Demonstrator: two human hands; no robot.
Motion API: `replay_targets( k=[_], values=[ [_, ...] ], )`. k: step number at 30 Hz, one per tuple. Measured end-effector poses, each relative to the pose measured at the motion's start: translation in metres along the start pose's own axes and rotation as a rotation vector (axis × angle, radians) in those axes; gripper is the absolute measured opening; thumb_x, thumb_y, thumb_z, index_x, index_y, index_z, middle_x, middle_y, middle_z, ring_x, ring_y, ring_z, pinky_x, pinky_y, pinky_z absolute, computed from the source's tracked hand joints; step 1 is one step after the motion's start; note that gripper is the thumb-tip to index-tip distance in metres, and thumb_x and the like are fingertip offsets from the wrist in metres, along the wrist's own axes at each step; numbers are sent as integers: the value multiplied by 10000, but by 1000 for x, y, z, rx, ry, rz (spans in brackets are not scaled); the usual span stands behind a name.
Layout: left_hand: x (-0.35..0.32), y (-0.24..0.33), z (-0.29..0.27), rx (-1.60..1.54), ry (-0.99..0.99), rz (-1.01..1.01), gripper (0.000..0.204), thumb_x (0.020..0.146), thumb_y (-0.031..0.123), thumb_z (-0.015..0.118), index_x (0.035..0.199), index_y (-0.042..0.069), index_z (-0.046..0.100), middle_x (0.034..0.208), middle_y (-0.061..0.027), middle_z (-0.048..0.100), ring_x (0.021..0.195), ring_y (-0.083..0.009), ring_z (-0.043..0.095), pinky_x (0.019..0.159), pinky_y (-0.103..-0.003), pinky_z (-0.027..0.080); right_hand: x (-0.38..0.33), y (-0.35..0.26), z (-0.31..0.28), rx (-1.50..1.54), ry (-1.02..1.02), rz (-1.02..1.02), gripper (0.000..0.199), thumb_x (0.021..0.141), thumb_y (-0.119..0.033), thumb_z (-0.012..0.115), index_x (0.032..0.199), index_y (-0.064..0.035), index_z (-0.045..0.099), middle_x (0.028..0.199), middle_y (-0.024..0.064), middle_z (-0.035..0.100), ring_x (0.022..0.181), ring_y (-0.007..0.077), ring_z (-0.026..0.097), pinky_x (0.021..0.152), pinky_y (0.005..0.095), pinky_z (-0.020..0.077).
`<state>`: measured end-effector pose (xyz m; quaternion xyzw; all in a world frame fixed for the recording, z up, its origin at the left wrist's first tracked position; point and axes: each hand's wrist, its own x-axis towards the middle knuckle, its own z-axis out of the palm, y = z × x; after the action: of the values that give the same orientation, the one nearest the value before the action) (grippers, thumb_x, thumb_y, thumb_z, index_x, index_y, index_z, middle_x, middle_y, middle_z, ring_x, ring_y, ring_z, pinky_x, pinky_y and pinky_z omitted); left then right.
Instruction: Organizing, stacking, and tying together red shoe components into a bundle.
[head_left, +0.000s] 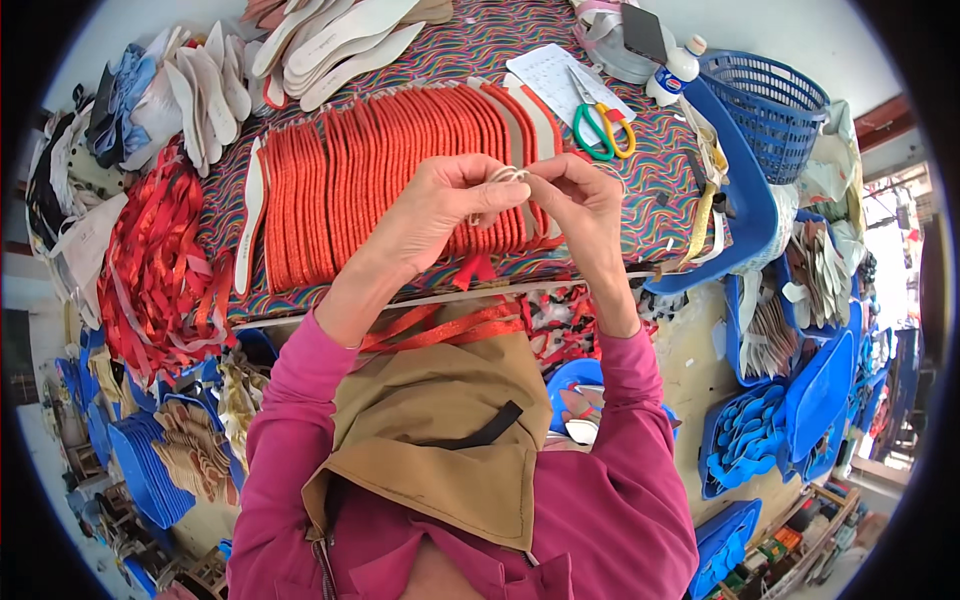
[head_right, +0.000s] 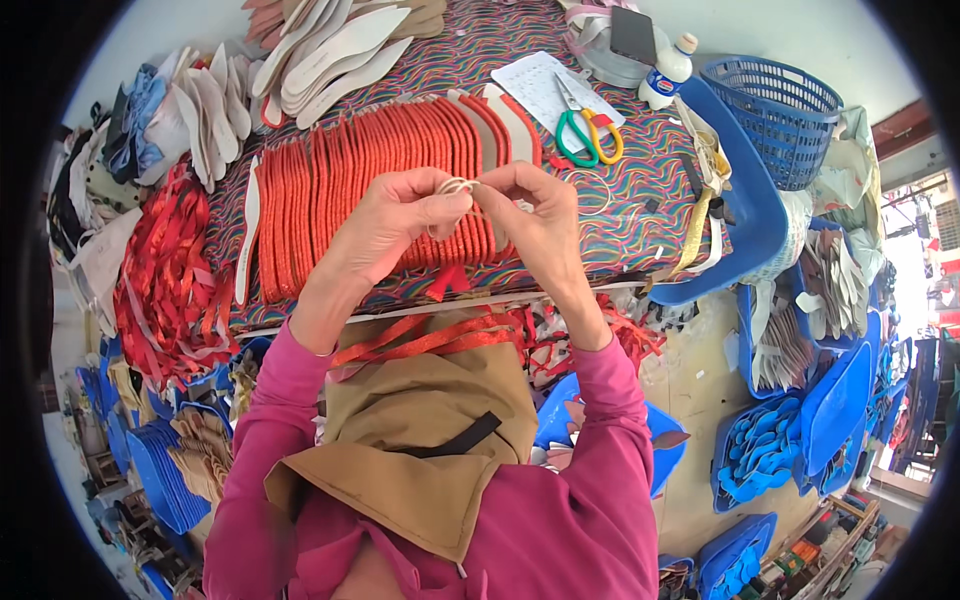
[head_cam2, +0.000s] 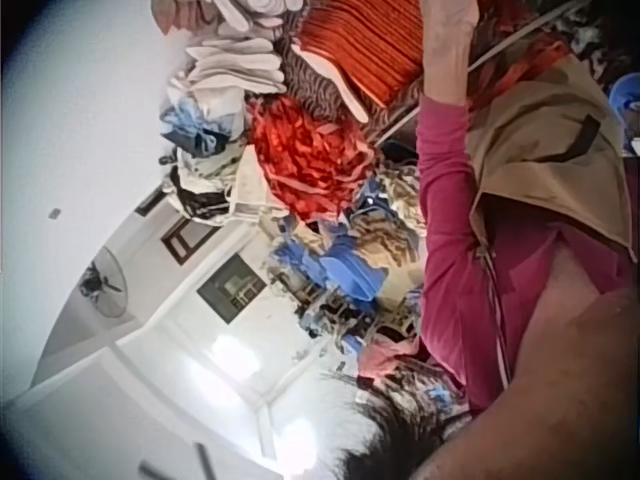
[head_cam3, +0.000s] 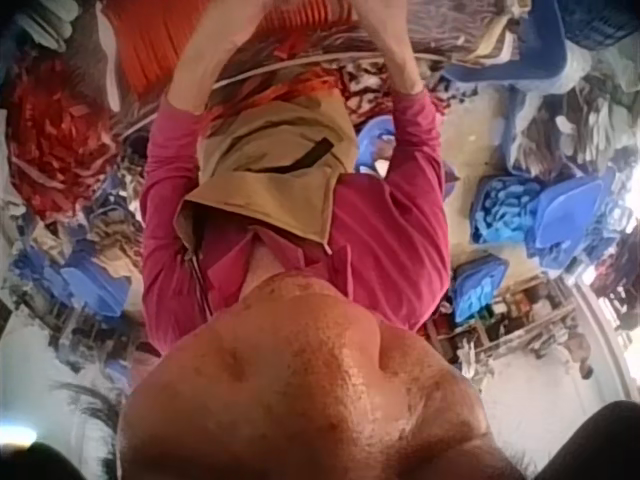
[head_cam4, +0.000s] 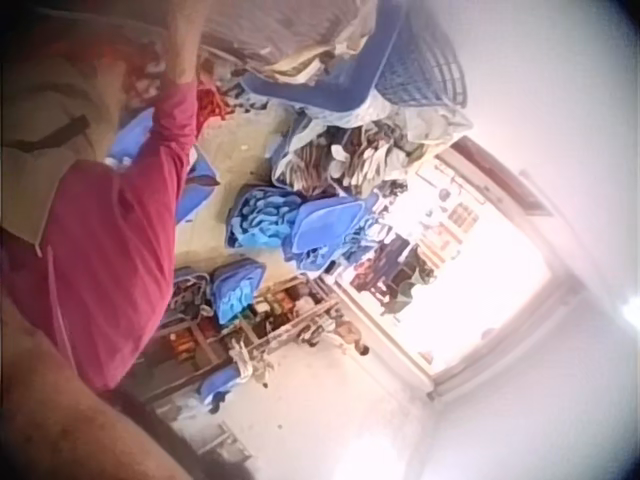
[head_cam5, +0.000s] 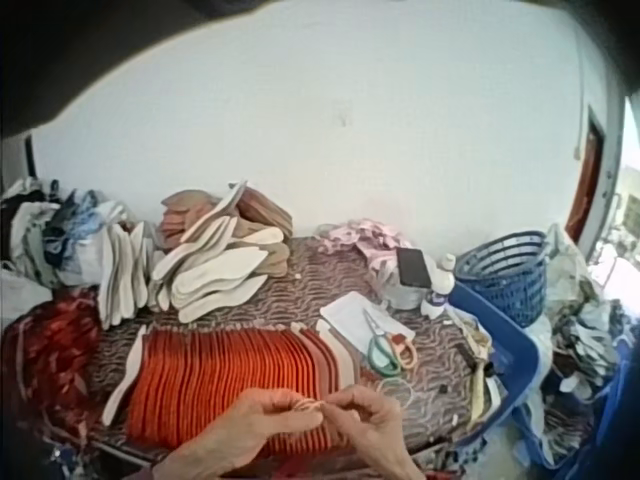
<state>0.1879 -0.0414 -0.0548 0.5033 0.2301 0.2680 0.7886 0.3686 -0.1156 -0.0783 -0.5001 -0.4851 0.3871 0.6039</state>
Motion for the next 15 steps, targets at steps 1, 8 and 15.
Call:
replay_targets(
  k=[1,8,15],
  values=[
    [-4,-1,-1,45,24,8,104,948,127,672,952,25,687,811,-21,638,724,-116,600,693,-200,467,-3,0,3,4,10,8,128,866,2,688,987,6,731,838,29,702,739,86,598,698,194,469],
    [-42,18,-9,0,45,39,103,952,107,653,893,26,677,745,-16,604,619,-106,536,624,-208,428,-14,-17,47,460,-96,24,369,858,79,642,1219,5,643,984,80,706,814,148,662,740,209,517],
    [-89,23,-47,-327,-82,-98,71,942,72,642,940,3,658,691,-3,572,490,-70,392,532,-228,355,-16,-1,66,830,-405,201,422,877,-9,613,1296,3,556,899,71,645,707,139,584,633,242,467]
  ],
)
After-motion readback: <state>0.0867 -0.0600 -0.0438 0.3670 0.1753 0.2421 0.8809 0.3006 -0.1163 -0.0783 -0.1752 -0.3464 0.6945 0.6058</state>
